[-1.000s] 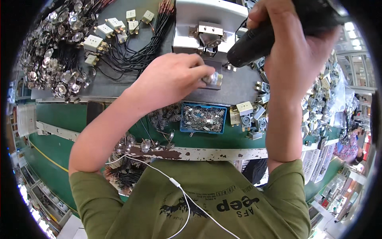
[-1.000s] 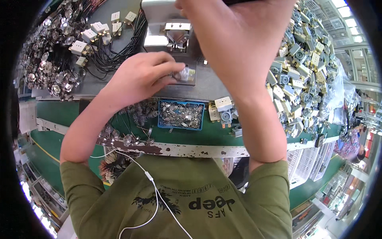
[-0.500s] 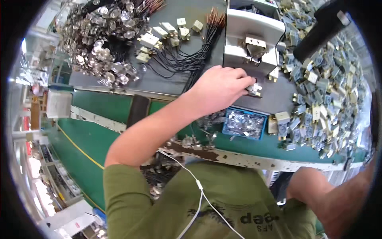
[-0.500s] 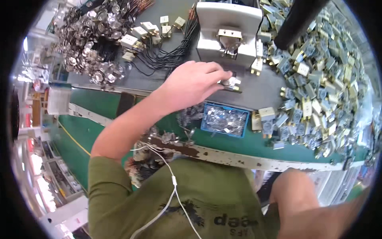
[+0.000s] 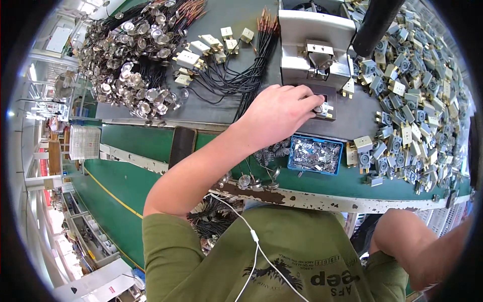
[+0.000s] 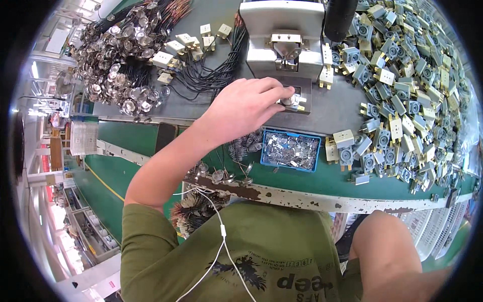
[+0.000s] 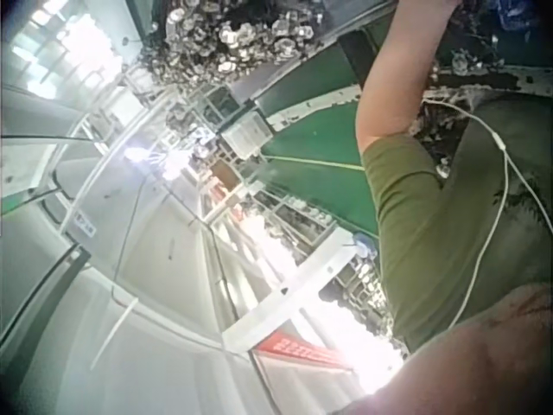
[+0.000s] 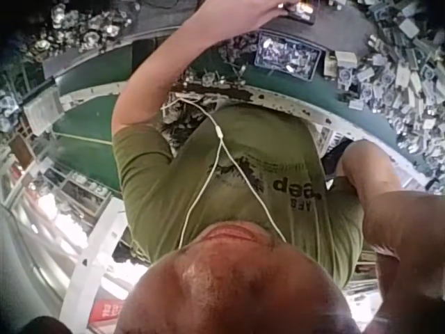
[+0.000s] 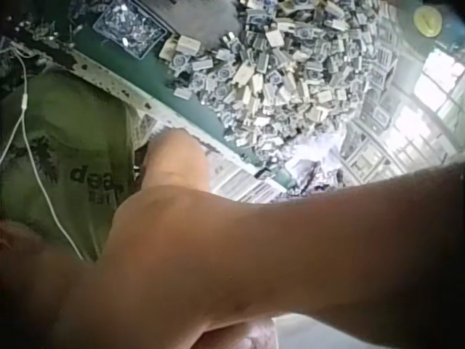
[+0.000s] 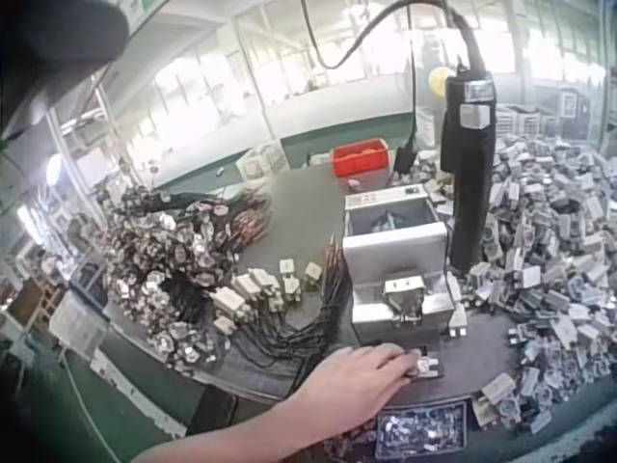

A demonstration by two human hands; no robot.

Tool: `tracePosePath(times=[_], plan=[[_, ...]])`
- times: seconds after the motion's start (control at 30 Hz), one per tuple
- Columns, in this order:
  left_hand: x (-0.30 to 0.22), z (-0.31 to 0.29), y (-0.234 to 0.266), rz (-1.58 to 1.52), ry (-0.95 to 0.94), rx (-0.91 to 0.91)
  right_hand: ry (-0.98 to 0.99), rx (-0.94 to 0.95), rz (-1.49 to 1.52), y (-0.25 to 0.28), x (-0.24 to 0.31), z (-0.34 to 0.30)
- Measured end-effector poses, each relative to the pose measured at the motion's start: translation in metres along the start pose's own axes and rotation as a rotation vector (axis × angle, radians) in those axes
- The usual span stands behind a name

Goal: Assembling electronic components using a pneumatic screwdriver at a factory workstation.

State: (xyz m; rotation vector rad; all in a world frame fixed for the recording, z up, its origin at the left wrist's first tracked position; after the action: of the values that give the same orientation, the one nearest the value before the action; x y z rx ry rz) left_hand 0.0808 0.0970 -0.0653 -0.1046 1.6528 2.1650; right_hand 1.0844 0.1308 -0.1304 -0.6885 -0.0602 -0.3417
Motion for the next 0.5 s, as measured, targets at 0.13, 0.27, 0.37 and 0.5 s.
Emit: tracePosePath(times=[0.13,0.27,0.37,0.5], plan=[[0.042,-0.029,-0.007,-0.137,0.058,-0.025,-0.101,0.091,-0.098,-0.064,0.031,0.085],[0.011,-0.008,0.001,-0.039,0.046,0.041,-0.037,0.030,-0.065,-0.054,-0.074,0.023],[0.007,-0.006,0.000,-0.042,0.050,0.047,-0.040,0.035,-0.080,-0.067,-0.112,0.024],[0.008,-0.003,-0.003,-0.044,0.036,0.049,-0.044,0.045,-0.112,-0.083,-0.135,0.026]])
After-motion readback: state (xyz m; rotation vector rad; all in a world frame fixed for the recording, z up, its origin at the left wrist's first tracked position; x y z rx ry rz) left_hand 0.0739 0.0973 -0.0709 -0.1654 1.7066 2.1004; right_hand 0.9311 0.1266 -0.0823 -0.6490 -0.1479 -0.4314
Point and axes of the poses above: each hand's wrist, its own z-axis towards the middle knuckle, its own y-axis out of the back of the hand, x = y × z, the point moved 1 cm from there along z, towards the middle knuckle, and after that the axes turned 9 degrees about y, right-handed, at the moved point
